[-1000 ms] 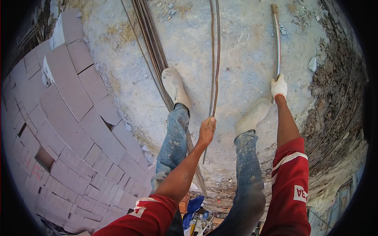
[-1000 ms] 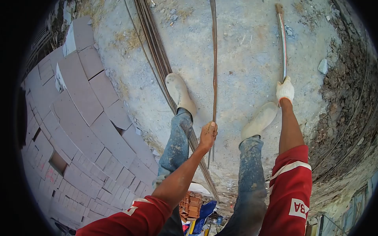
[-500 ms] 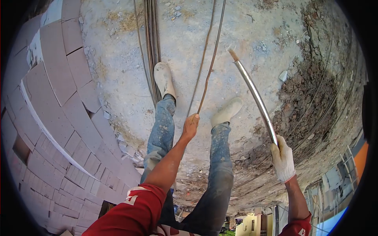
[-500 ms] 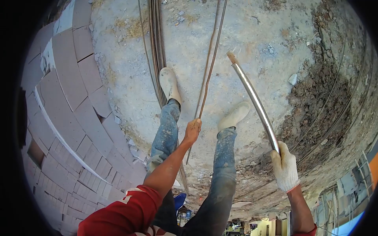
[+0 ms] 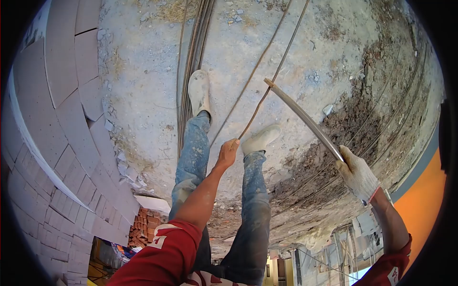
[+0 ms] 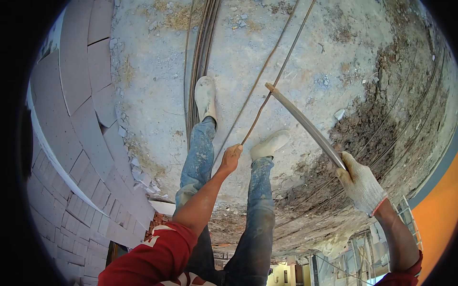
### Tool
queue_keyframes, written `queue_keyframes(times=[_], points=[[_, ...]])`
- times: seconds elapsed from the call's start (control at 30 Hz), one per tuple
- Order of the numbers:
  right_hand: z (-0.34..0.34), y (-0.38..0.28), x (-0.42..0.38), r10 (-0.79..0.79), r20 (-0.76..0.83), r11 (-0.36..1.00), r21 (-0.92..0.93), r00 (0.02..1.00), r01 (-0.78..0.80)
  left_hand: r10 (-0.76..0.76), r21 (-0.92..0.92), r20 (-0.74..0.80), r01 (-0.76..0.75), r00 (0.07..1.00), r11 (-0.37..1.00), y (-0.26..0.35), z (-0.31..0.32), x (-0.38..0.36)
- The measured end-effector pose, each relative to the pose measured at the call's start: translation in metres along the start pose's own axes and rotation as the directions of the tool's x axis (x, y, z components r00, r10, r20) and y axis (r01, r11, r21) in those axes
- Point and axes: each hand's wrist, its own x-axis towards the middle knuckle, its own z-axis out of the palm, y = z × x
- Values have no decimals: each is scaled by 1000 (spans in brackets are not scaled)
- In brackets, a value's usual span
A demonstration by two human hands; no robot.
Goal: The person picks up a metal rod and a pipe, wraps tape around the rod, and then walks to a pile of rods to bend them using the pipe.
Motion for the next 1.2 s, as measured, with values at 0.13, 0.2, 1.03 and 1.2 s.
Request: queue_keyframes(times=[0.13, 0.2, 1.03, 1.2], points=[[-25, -74, -19, 267, 303, 912, 228, 915, -341, -14, -58, 53, 17, 999, 998, 3, 4, -3], [13, -40, -21, 62, 122, 989, 128, 991, -77, 1, -76, 44, 2, 999, 997, 5, 8, -7], [90, -46, 21, 16, -97, 935, 355, 995, 20, -250, 245, -216, 301, 944, 922, -23, 6, 12], [60, -22, 12, -49, -110, 943, 321, 993, 82, -138, -72, 3, 138, 990, 988, -19, 4, 19]])
